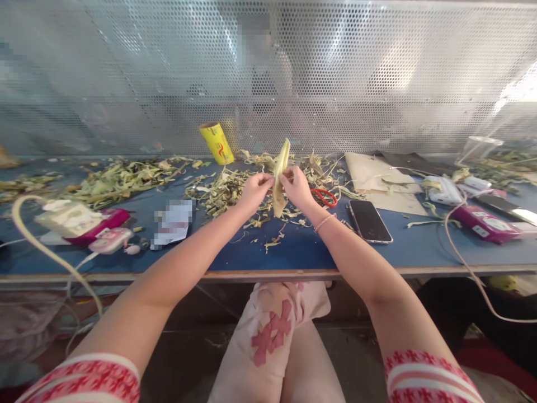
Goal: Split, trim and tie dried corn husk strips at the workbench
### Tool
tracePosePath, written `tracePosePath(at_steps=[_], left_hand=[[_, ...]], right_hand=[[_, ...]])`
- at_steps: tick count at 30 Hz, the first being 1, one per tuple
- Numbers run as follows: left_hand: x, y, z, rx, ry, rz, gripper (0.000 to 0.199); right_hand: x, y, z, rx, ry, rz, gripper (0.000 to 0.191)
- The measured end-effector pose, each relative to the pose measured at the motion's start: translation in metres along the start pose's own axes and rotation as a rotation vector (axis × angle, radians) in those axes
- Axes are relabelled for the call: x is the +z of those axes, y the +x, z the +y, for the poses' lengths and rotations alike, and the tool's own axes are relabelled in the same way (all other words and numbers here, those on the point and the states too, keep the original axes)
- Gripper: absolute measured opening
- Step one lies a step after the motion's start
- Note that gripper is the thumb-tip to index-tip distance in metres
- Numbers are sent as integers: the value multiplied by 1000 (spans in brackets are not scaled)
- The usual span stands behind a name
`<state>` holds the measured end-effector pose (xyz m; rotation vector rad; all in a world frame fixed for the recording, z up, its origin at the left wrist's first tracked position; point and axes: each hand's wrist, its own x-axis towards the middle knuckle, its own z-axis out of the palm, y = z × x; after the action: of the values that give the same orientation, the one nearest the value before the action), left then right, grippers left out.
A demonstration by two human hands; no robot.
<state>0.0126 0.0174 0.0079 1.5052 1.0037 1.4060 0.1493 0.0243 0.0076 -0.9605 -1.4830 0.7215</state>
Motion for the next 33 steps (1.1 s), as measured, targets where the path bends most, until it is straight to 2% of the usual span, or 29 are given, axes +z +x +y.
tracePosePath(at_steps=[3, 6, 13, 18, 24, 29, 33], left_hand=[[2, -2, 1, 85, 73, 6, 9], [4, -2, -1, 110, 65, 12, 8], [12, 1, -5, -39, -126, 53, 8], [12, 3, -4, -71, -281, 165, 8], [8, 7, -1, -109, -442, 291, 11], [10, 7, -5, -61, -288, 280, 5], [8, 6, -10, 52, -108, 230, 17]], right_hand=[[6, -4, -3, -7, 64, -59, 26], [8, -5, -4, 2, 81, -56, 27], [8, -1, 4, 53, 199, -28, 30], [13, 2, 10, 32, 261, 45, 24], [11, 0, -2, 72, 346, 145, 20], [8, 0, -7, 113, 381, 78, 20], [12, -2, -2, 121, 384, 38, 19]])
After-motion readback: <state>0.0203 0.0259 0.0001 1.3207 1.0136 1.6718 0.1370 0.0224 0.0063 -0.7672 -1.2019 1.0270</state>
